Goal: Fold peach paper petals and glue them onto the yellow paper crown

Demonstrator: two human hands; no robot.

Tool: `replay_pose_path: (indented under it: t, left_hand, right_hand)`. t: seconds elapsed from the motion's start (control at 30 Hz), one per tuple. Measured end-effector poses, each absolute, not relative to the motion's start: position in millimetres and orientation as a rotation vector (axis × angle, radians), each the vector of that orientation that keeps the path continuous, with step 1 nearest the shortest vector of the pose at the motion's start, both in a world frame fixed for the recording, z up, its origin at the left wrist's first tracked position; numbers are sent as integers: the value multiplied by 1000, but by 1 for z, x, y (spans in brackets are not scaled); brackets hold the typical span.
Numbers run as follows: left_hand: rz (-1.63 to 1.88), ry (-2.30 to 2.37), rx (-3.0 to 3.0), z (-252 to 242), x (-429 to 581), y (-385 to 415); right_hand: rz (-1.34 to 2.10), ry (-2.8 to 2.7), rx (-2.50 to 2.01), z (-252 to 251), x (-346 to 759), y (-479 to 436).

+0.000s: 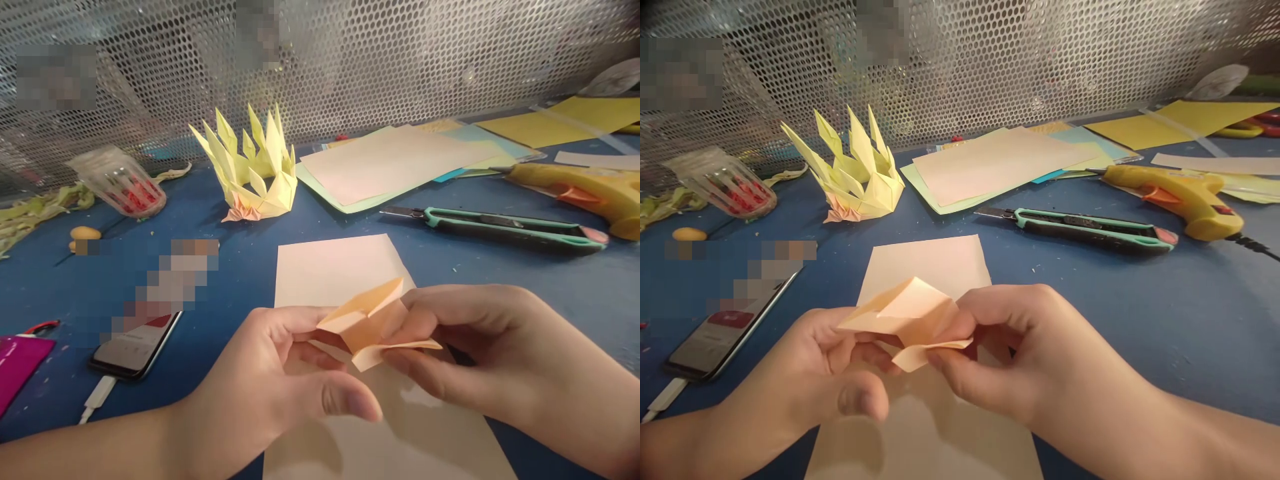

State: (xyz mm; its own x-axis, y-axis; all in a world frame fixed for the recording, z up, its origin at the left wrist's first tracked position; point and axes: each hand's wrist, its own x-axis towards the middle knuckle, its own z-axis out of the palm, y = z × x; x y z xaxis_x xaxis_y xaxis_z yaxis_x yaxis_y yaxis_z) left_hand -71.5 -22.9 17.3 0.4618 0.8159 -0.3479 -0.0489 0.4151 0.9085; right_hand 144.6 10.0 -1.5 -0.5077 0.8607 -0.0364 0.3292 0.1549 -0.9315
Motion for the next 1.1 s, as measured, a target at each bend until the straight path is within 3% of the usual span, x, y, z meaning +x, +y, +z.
replay_pose_path:
  t: [0.13, 0.57, 0.83, 1.1]
  left_hand:
    - [657, 1033, 1005, 12, -67, -26]
    - [681, 1233, 1342, 8, -63, -26]
    - [673, 1109, 1057, 9, -61, -29]
    - [553, 1294, 1280, 15, -63, -28]
  right_hand:
    - [1535, -1833, -1118, -4, 143, 7]
    - [1603, -1720, -1029, -6, 144, 2]
    - [1610, -1756, -970, -12, 149, 1]
    - [1691, -1605, -977, -9, 147, 1]
